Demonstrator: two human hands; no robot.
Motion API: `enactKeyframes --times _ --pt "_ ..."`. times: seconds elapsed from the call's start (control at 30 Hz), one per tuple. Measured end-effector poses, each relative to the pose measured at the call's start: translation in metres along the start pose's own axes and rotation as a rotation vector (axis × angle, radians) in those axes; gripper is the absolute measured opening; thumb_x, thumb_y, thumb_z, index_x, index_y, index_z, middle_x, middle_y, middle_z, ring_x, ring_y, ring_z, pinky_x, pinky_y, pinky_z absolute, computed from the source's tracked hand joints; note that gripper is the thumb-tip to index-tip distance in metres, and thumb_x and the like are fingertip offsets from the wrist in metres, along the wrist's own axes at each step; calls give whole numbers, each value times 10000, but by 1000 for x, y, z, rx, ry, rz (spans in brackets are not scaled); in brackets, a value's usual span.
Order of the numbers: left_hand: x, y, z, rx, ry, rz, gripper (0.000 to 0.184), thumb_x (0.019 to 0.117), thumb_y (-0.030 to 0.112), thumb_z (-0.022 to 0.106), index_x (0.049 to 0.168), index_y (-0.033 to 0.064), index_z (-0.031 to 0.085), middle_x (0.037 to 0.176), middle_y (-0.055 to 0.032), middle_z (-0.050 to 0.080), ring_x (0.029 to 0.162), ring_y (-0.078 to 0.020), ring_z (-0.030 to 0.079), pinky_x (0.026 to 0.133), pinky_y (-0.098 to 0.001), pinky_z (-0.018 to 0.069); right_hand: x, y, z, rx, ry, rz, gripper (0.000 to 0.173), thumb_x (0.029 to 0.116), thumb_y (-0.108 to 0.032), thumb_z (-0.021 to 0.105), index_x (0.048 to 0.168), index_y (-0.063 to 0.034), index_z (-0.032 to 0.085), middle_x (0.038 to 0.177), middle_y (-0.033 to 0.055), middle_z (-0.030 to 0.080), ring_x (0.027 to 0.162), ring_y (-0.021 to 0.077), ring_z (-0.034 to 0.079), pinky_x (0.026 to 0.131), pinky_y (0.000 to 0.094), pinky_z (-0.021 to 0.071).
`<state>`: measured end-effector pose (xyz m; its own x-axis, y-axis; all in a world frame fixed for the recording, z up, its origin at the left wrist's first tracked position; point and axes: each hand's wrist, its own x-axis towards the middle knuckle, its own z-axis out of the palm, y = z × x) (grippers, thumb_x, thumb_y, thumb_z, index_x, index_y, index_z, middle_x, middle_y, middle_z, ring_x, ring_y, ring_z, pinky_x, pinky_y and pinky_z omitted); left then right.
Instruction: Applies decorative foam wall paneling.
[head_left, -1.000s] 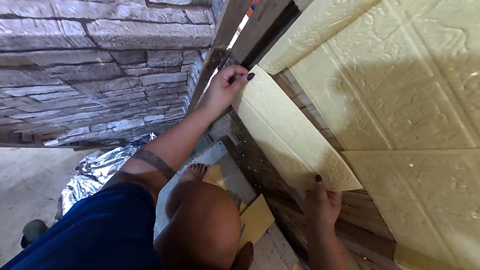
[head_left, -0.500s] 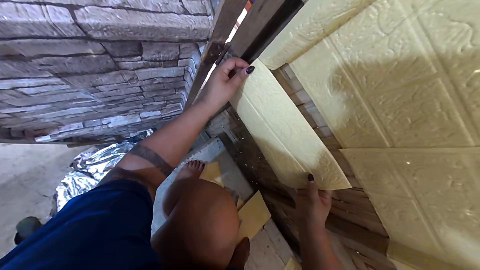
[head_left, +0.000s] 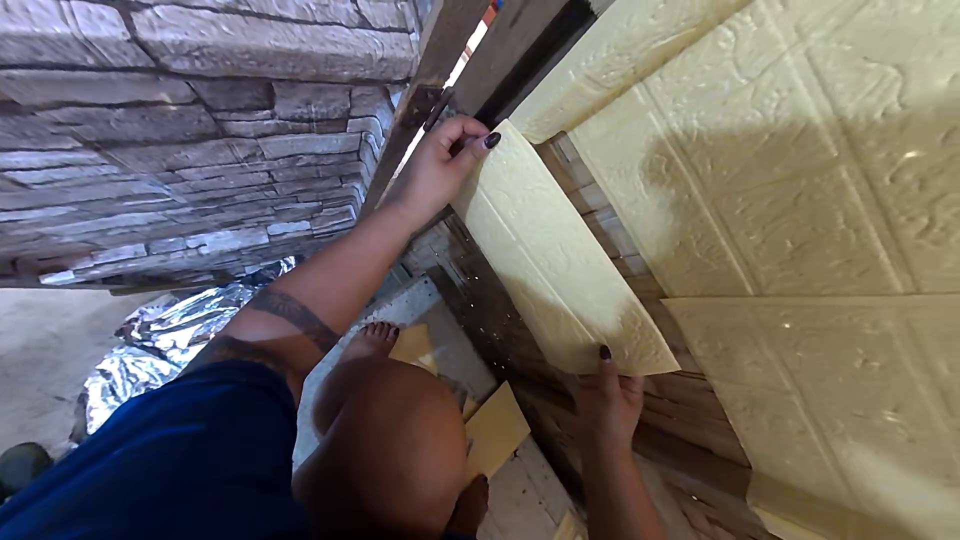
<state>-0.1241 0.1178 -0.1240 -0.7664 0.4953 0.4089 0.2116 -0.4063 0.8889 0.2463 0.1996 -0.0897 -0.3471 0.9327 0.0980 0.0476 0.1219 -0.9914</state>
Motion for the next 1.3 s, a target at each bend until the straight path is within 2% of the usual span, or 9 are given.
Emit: enactKeyframes --times 0.17,0.53,0.73,1.13,1.3 --pt "0 -1 0 1 5 11 176 1009 158 634 1095 9 669 919 -13 661 822 -38 612 781 -223 524 -2 -2 2 0 21 24 256 1016 -10 499 1254 -91 454 1045 -19 717 920 124 736 807 339 642" --pt "2 0 1 -15 15 -2 161 1003 156 639 1074 14 669 889 -3 646 788 -29 593 745 -205 507 -2 0 1 43 -11 14 263 1011 1 498 1253 -93 456 1065 -8 718 948 133 734 831 341 637" --pt "2 3 2 16 27 -24 176 996 169 645 1067 11 675 908 -11 655 809 -28 601 769 -215 512 -1 1 0 42 -24 -9 242 1011 -14 508 1233 -100 468 1053 -13 719 953 132 730 844 351 632" --pt "1 0 4 -7 47 -27 156 993 151 650 1071 17 671 879 -6 650 771 -34 598 733 -213 515 -1 1 3 42 7 1 223 1015 -5 499 1216 -101 483 1025 -4 731 906 142 744 797 345 644" --pt "1 2 4 -4 47 -41 155 992 148 648 1073 18 673 883 -12 654 781 -44 605 739 -221 519 -1 1 3 38 9 5 220 1014 -1 489 1214 -91 480 1029 4 723 922 139 737 810 345 640"
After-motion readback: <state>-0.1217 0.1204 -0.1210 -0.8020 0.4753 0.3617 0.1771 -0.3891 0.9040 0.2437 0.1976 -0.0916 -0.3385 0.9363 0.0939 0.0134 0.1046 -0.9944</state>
